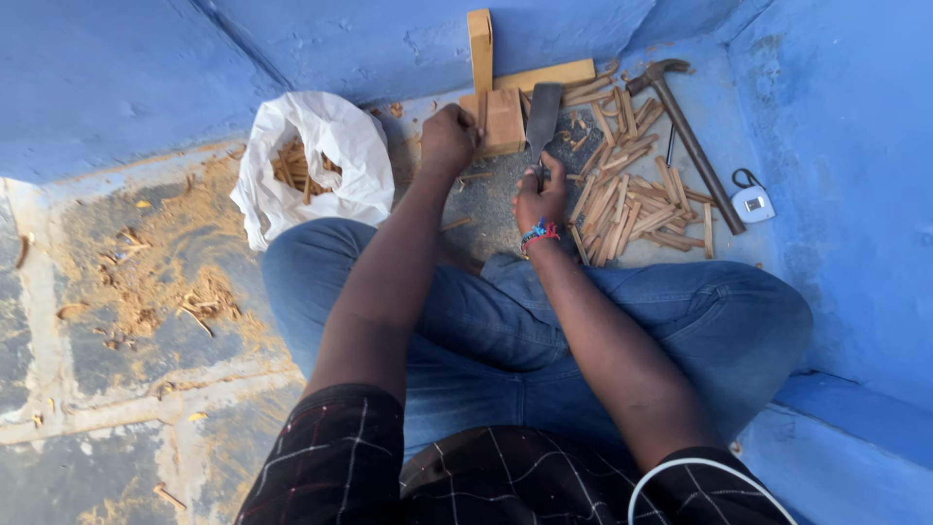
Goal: The person sits on the floor and uses a knife to shave thin strips from wooden blocks. They handle the wood pieces by hand and place the shaved strips into a white bag.
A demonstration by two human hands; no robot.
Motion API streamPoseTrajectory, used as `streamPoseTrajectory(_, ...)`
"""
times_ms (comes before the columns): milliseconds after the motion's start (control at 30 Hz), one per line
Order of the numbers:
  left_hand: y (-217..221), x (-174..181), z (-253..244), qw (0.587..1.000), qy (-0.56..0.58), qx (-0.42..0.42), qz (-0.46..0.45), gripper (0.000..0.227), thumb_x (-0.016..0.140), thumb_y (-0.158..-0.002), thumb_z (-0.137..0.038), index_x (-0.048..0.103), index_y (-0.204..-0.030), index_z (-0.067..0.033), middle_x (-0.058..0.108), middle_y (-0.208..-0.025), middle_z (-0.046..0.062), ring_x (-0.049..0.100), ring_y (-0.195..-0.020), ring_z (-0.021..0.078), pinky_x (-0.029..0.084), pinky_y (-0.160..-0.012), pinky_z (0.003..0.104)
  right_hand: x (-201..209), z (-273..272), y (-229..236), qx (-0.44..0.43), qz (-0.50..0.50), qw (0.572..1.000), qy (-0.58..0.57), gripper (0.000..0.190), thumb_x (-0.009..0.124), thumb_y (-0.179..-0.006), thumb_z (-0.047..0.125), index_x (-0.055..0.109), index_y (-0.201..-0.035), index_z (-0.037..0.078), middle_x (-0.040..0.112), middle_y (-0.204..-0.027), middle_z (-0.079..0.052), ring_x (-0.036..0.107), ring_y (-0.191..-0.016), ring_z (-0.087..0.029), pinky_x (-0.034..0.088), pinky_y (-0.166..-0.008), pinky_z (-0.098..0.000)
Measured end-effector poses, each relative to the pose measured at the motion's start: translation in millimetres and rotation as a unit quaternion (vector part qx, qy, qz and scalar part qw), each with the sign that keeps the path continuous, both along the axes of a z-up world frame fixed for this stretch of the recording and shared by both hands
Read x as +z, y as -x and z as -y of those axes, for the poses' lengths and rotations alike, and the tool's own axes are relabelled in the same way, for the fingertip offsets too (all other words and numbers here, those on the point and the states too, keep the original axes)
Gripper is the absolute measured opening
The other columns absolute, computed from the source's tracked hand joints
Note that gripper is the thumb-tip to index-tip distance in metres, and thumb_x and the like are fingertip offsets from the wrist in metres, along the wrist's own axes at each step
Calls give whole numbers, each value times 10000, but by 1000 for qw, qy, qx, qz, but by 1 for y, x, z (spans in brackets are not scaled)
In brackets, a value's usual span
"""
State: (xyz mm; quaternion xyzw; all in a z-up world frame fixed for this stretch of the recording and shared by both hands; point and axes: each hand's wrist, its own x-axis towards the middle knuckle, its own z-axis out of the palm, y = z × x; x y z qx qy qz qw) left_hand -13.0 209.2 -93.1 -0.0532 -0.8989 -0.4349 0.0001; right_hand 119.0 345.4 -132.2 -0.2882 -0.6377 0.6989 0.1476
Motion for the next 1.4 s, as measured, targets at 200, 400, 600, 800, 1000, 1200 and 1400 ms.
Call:
streamPoseTrajectory(200,-18,43,7,996,58,-46,-50,156,631,-902,-124,716,-1029,-90,717,-1040,157,690,-998,360,543,-855,458,10,-1,0,1,9,1000,4,401,584,-1026,149,501,-1418,132,657,-824,-48,582,-529,-106,470,-430,-273)
streamPoseTrajectory(400,-36,47,9,956,187,-183,-130,249,610,-830,-46,742,-1019,-139,687,-1120,116,676,-1044,346,537,-886,455,13,2,-8,1,7,1000,-6,387,590,-1026,142,512,-1406,128,663,-831,-39,596,-542,-95,475,-430,-259)
streamPoseTrajectory(600,-40,26,6,937,271,-156,-152,165,585,-875,-76,693,-999,-73,695,-1054,140,678,-1025,355,537,-884,463,15,1,-19,-4,7,1000,-20,385,593,-1003,114,535,-1383,128,656,-806,-37,584,-519,-106,468,-414,-263)
streamPoseTrajectory(800,-41,17,2,941,252,-143,-175,139,569,-885,-82,686,-959,-73,702,-1014,146,684,-997,354,538,-885,462,15,2,-26,36,9,999,-10,395,588,-1003,111,529,-1393,135,668,-820,-37,590,-532,-103,477,-425,-265)
streamPoseTrajectory(1000,-37,15,-1,948,223,-139,-179,131,578,-870,-72,689,-938,-68,701,-1009,155,679,-996,372,541,-881,459,20,4,-25,64,33,997,-5,396,593,-1005,108,532,-1396,131,670,-834,-59,582,-537,-107,467,-430,-273)
streamPoseTrajectory(1200,-37,10,-9,945,225,-139,-192,120,587,-851,-75,683,-922,-62,695,-977,155,683,-972,366,539,-867,467,30,6,-28,81,65,995,0,399,609,-1009,136,528,-1400,137,679,-837,-73,584,-536,-108,475,-441,-275)
streamPoseTrajectory(1400,-38,19,-10,945,220,-143,-195,103,587,-875,-85,666,-936,-60,687,-969,152,684,-973,364,542,-862,466,38,5,-27,87,71,992,49,416,601,-1014,129,518,-1421,138,682,-846,-87,585,-532,-107,478,-436,-276)
